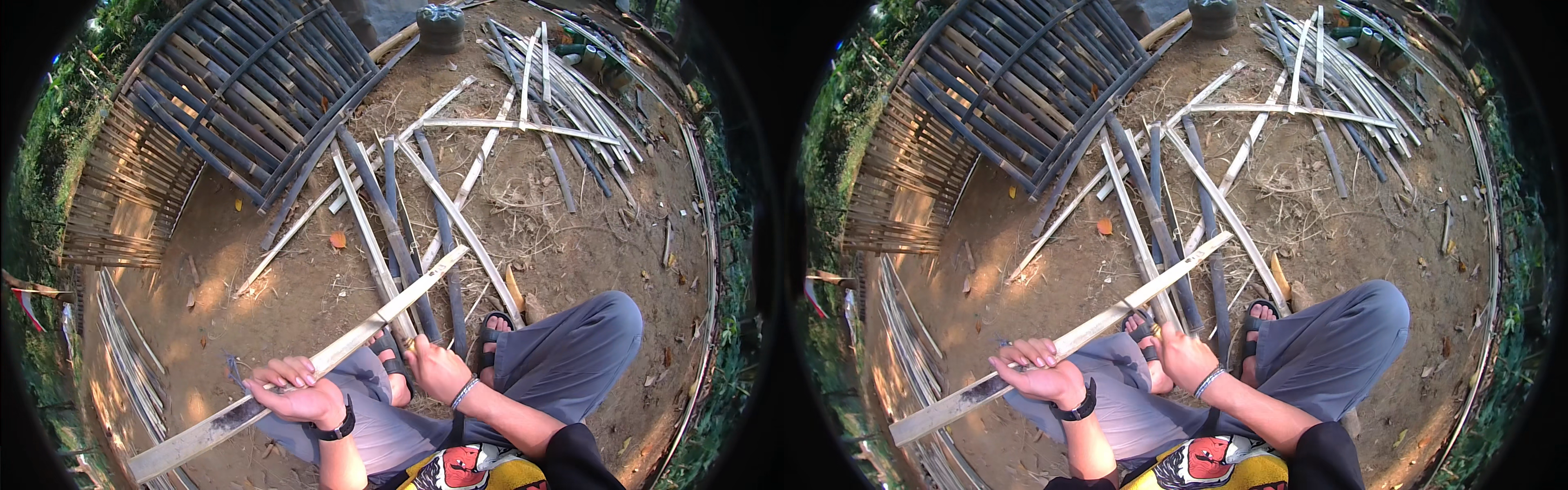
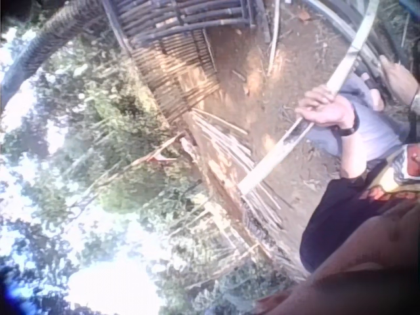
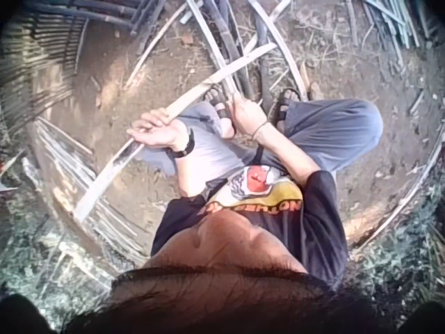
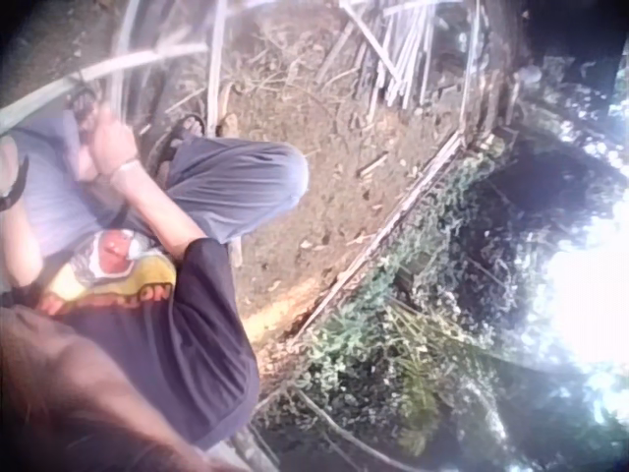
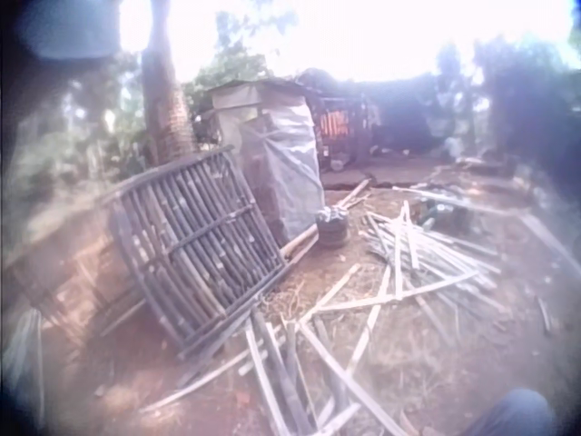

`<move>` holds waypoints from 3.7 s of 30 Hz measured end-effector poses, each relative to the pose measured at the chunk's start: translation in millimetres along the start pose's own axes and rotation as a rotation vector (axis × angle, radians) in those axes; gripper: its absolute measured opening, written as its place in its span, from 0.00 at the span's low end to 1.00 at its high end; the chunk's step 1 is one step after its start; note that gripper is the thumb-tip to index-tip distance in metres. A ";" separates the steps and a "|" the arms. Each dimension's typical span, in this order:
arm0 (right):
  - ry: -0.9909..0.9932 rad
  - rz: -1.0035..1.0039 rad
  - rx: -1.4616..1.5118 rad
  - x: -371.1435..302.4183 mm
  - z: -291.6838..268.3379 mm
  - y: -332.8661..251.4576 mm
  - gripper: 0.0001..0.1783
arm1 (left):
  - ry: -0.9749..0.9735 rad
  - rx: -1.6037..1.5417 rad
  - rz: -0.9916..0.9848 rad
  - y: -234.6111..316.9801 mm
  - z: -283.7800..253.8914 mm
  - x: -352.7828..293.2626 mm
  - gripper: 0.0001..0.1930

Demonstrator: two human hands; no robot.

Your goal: The person uses a knife to peel and strip a piece of bamboo by hand.

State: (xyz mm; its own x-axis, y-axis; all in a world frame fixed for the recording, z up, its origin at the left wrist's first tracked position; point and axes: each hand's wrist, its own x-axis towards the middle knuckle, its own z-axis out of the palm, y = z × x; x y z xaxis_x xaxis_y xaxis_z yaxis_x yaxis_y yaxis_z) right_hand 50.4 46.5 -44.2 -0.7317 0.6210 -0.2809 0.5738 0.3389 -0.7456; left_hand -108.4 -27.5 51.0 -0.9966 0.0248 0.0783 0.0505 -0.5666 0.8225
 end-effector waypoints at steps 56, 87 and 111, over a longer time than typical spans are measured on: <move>-0.016 -0.085 -0.103 -27.7 -11.2 -47.7 0.16 | -0.147 -0.132 -0.009 8.2 -10.5 0.7 0.22; 0.084 -0.204 -0.253 -51.0 -27.4 -48.1 0.21 | -0.343 -0.131 0.212 2.8 13.0 -27.7 0.34; 0.146 -0.156 -0.305 -49.7 -27.4 -31.2 0.17 | -0.398 -0.140 0.202 3.0 12.2 -34.5 0.35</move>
State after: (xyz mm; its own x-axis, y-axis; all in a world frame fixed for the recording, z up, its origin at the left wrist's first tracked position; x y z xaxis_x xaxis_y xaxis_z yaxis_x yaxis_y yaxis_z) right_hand 78.9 24.5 9.6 -0.7715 0.6320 -0.0730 0.5590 0.6187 -0.5520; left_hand -73.1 -20.0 57.7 -0.8642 0.2006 0.4615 0.2046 -0.6978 0.6864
